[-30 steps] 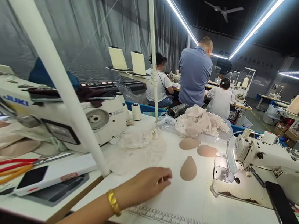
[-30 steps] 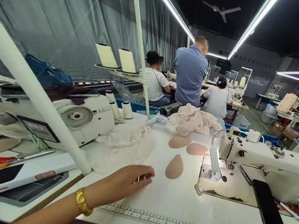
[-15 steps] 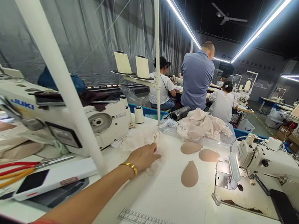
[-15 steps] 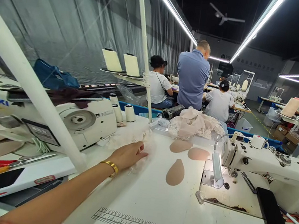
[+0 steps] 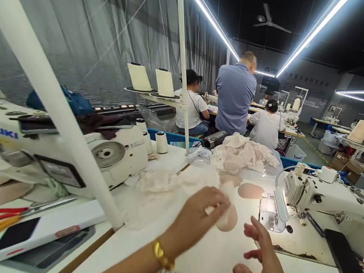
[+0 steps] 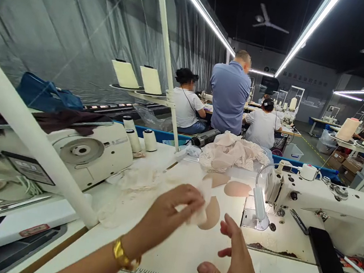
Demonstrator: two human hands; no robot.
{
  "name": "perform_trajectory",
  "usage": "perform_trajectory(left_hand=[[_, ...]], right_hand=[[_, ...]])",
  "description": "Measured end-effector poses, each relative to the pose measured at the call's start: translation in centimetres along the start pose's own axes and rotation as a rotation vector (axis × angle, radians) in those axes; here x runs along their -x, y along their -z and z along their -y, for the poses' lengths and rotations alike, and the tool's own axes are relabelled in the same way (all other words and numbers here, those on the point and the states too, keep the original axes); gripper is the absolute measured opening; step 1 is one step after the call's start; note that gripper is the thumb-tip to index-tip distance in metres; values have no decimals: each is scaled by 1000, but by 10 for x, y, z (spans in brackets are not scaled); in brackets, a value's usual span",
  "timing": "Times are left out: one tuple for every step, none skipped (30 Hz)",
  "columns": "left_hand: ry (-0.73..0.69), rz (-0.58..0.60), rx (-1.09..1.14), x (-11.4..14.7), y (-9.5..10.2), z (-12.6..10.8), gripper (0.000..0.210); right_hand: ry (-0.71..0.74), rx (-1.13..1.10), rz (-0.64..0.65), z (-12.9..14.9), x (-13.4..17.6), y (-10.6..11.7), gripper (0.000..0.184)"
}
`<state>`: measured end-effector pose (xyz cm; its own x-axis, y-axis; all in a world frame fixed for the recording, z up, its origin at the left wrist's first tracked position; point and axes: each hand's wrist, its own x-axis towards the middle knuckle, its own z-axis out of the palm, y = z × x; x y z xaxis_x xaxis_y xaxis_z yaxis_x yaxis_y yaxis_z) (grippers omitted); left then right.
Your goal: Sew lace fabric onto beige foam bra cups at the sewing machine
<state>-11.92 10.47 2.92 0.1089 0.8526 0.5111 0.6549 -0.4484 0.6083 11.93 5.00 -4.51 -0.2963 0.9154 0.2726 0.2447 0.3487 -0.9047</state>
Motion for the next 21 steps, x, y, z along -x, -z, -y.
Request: perform_trajectory(left_hand=[[-82, 86, 63, 14, -12, -11, 34], [-177, 156, 182, 27, -23, -18, 31], [-204, 194, 283, 38, -32, -20, 26], [-190, 203, 366, 46, -40, -18, 30], [-149, 242, 438, 53, -46, -13, 43], [-101, 300, 481, 57, -52, -5, 61], [-66, 376, 485, 60, -57, 4, 76], [-58, 459, 446, 61, -62, 12, 83], [-78, 518, 374, 61, -66, 20, 80], [-112, 549, 284, 61, -69, 27, 68], [-151, 553, 196, 58, -69, 32, 55], [-185, 536, 126, 54, -67, 37, 47], [-202, 501, 72, 48, -60, 42, 45], [-208, 469, 31, 39, -50, 47, 45], [-211, 446, -15, 29, -35, 52, 44], [-195, 383, -89, 16, -16, 57, 44], [-183, 349, -189, 2, 4, 62, 46], [-166, 291, -308, -11, 25, 65, 46], [-133, 238, -439, -22, 44, 66, 47], [-85, 188, -566, -30, 58, 65, 48], [-38, 136, -658, -34, 66, 60, 51]], right_hand=[[1, -32, 10, 3, -7, -3, 67], [4, -61, 34, 7, -13, -5, 61], [5, -88, 54, 10, -18, -5, 52], [1, -116, 54, 13, -21, -4, 44], [-8, -145, 27, 15, -22, -2, 40], [-23, -178, -19, 17, -23, 1, 39], [-44, -219, -65, 17, -22, 5, 38], [-66, -273, -102, 17, -20, 10, 38], [-87, -331, -137, 15, -18, 14, 37], [-100, -387, -177, 14, -15, 18, 37], [-104, -438, -222, 12, -12, 22, 37], [-101, -484, -278, 9, -8, 25, 36], [-97, -521, -338, 7, -4, 27, 35], [-99, -551, -387, 5, 0, 29, 34], [-107, -579, -412, 4, 4, 31, 33], [-122, -602, -416, 3, 7, 32, 33], [-140, -617, -406, 2, 10, 33, 33], [-156, -614, -389, 3, 12, 33, 33], [-164, -589, -362, 5, 14, 34, 33], [-163, -544, -328, 8, 15, 33, 34], [-153, -482, -283, 12, 15, 32, 35]])
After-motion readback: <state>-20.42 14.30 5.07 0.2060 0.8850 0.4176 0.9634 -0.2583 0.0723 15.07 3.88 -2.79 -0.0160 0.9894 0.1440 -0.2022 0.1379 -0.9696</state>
